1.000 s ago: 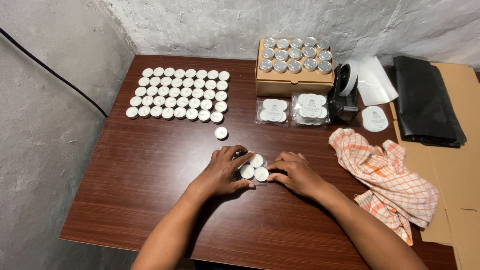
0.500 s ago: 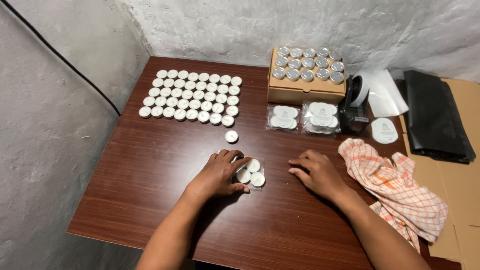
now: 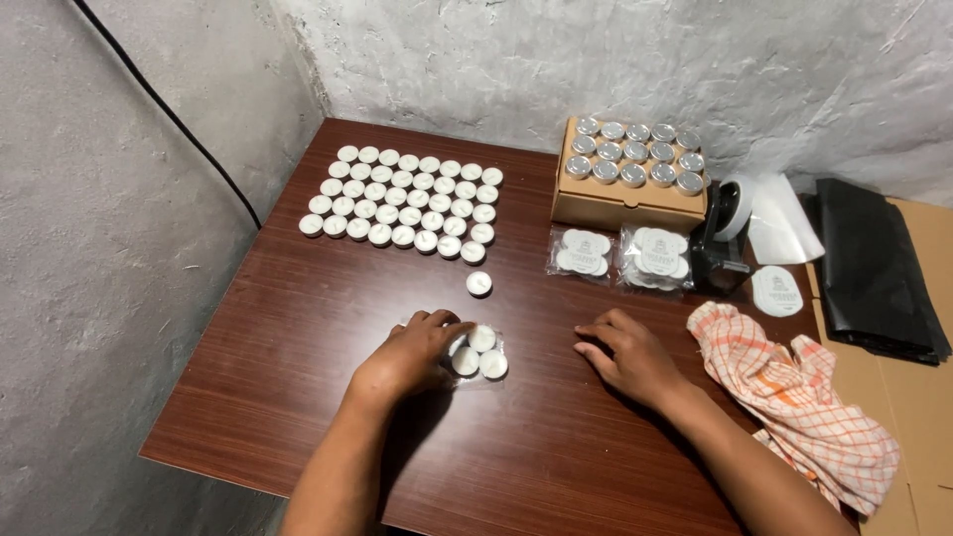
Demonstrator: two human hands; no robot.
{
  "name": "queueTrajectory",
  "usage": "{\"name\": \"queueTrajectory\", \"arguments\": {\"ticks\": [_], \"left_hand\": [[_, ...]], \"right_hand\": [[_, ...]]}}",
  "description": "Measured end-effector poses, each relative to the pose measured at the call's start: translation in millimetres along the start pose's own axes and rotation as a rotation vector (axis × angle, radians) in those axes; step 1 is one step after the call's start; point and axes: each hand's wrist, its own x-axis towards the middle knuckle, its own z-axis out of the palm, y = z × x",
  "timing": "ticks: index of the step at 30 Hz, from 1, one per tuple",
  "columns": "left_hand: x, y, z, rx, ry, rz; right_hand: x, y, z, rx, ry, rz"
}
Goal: The person is cleaning small white candle containers with a cloth and then placing them into a small plastic bag.
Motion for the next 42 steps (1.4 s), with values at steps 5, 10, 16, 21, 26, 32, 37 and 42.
{"name": "queueTrajectory", "arguments": {"ticks": [5, 10, 16, 21, 26, 32, 37, 42], "left_hand": [[-2, -8, -7, -0.039, 0.000, -0.054], [-1, -23, -8, -0.095, 0.008, -0.109], [-6, -38, -15, -0.103, 0.033, -0.175], [-1, -43, -12, -0.103, 0.040, -0.204], [1, -42, -13, -0.111, 0.047, -0.175], [1, -33, -17, -0.104, 0.083, -0.097], [5, -23, -16, -0.106, 0.113, -0.025], [20, -16, -1, -0.119, 0.169, 0.113]], "right_hand": [[29, -11, 29, -0.004, 0.034, -0.079], [62, -19, 61, 0.014, 0.081, -0.116], [98, -46, 81, -0.007, 0.140, -0.134], [111, -81, 70, 0.006, 0.189, -0.113], [113, -77, 78, -0.020, 0.231, -0.120], [98, -54, 82, -0.030, 0.243, -0.155], [70, -24, 77, 0.009, 0.221, -0.135], [27, -24, 28, 0.017, 0.075, -0.040]]}}
